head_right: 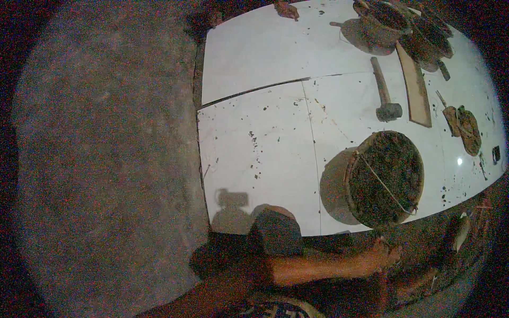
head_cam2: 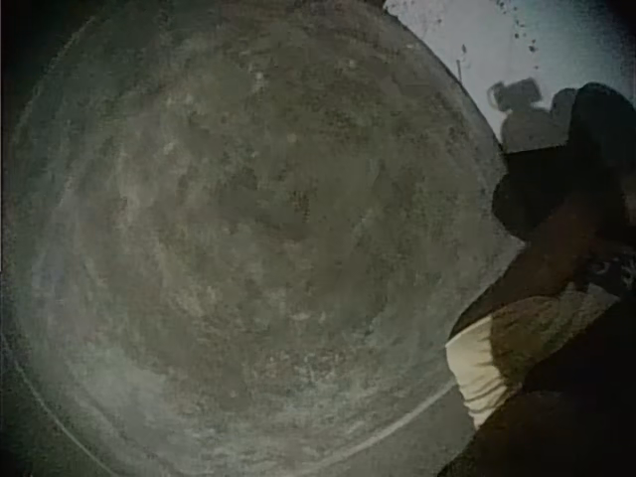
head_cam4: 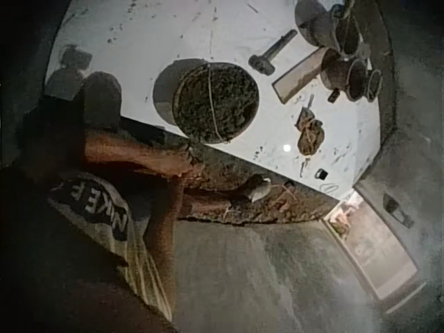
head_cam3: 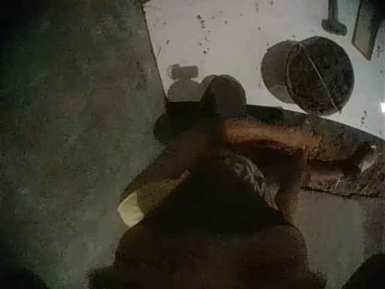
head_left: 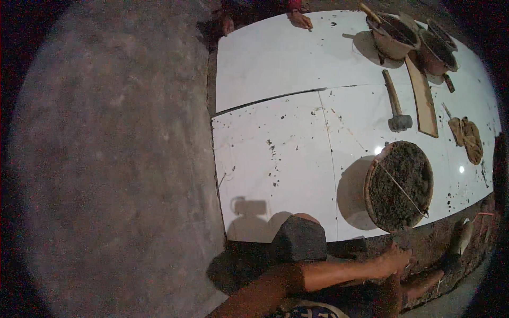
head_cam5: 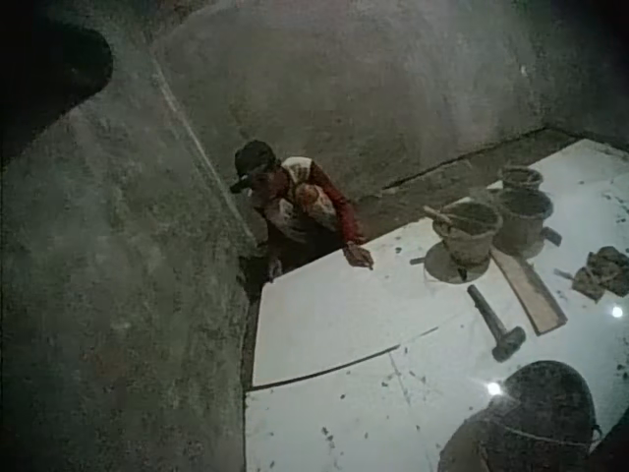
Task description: The person places a floor tile onto a prepared surface alongside an existing row of tiles, then uses their hands to press it down and align it with the adjacent tiles.
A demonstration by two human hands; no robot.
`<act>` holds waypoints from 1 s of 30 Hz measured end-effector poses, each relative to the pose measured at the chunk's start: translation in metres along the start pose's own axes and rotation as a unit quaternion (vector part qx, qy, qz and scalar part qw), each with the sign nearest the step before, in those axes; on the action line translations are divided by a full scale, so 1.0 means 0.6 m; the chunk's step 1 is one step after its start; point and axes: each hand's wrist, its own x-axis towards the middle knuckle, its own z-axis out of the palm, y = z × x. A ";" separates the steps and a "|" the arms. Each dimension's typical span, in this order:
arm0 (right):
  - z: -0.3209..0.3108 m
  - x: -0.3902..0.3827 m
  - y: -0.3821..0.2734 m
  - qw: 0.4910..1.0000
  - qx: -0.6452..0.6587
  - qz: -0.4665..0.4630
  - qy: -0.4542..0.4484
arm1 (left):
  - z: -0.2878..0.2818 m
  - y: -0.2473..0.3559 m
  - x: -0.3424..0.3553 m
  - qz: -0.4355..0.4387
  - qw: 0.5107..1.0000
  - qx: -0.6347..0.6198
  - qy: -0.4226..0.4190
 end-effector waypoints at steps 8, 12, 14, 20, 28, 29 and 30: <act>-0.014 0.023 0.015 1.000 0.004 0.014 -0.015 | 0.065 0.002 0.054 -0.129 0.986 -0.084 -0.058; 0.002 0.014 0.013 0.999 -0.006 0.025 -0.033 | 0.155 -0.004 0.055 -0.119 0.991 0.054 -0.033; 0.033 -0.016 0.006 0.998 -0.032 0.013 -0.047 | 0.277 -0.007 0.104 -0.177 0.963 0.201 -0.038; 0.005 -0.003 -0.001 1.000 0.004 0.012 -0.010 | 0.103 0.016 0.037 -0.038 0.993 -0.105 0.039; 0.026 -0.027 -0.007 1.000 -0.008 0.006 -0.029 | 0.222 0.011 0.084 -0.061 0.990 0.123 0.040; 0.046 -0.024 0.003 0.997 -0.042 0.019 -0.068 | 0.326 -0.031 0.090 -0.116 0.972 0.194 0.069; 0.028 -0.006 0.007 0.997 -0.028 0.024 -0.065 | 0.307 -0.032 0.077 -0.079 0.986 0.129 0.071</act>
